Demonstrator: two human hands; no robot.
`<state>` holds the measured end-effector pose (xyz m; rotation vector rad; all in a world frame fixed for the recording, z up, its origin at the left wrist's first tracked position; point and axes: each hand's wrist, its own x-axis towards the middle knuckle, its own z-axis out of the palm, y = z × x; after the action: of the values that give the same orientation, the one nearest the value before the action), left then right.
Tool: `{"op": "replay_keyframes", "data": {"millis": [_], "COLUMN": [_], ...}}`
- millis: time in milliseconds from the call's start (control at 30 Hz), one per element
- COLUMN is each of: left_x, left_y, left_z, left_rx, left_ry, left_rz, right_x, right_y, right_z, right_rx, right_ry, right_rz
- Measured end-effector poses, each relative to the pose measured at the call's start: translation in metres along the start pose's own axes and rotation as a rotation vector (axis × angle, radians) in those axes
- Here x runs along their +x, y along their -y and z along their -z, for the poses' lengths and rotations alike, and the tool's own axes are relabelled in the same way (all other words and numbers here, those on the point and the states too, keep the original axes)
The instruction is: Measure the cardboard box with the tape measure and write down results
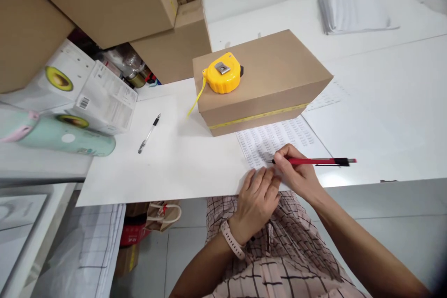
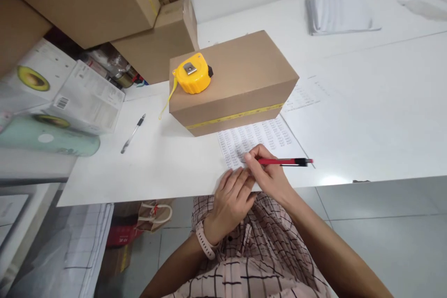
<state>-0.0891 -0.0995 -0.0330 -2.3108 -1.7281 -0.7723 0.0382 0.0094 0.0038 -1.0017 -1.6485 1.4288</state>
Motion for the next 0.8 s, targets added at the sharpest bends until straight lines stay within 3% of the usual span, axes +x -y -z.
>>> {"op": "replay_keyframes", "data": {"millis": [167,367,800], "left_x": [0.001,0.001,-0.001], "left_y": [-0.004,-0.004,-0.002], "left_z": [-0.001,-0.001,-0.004], "left_rx": [0.01,0.029,0.05], "left_ry": [0.039,-0.015,-0.024], "left_rz": [0.036,0.041,0.017], "right_x": [0.01,0.016,0.011], "right_y": [-0.006,-0.011,-0.011], "right_z": [-0.001,-0.001,-0.003], "right_rx": [-0.1,-0.288,-0.396], "right_ry": [0.033,-0.121,-0.055], "right_rz": [-0.054,0.025,0.055]}}
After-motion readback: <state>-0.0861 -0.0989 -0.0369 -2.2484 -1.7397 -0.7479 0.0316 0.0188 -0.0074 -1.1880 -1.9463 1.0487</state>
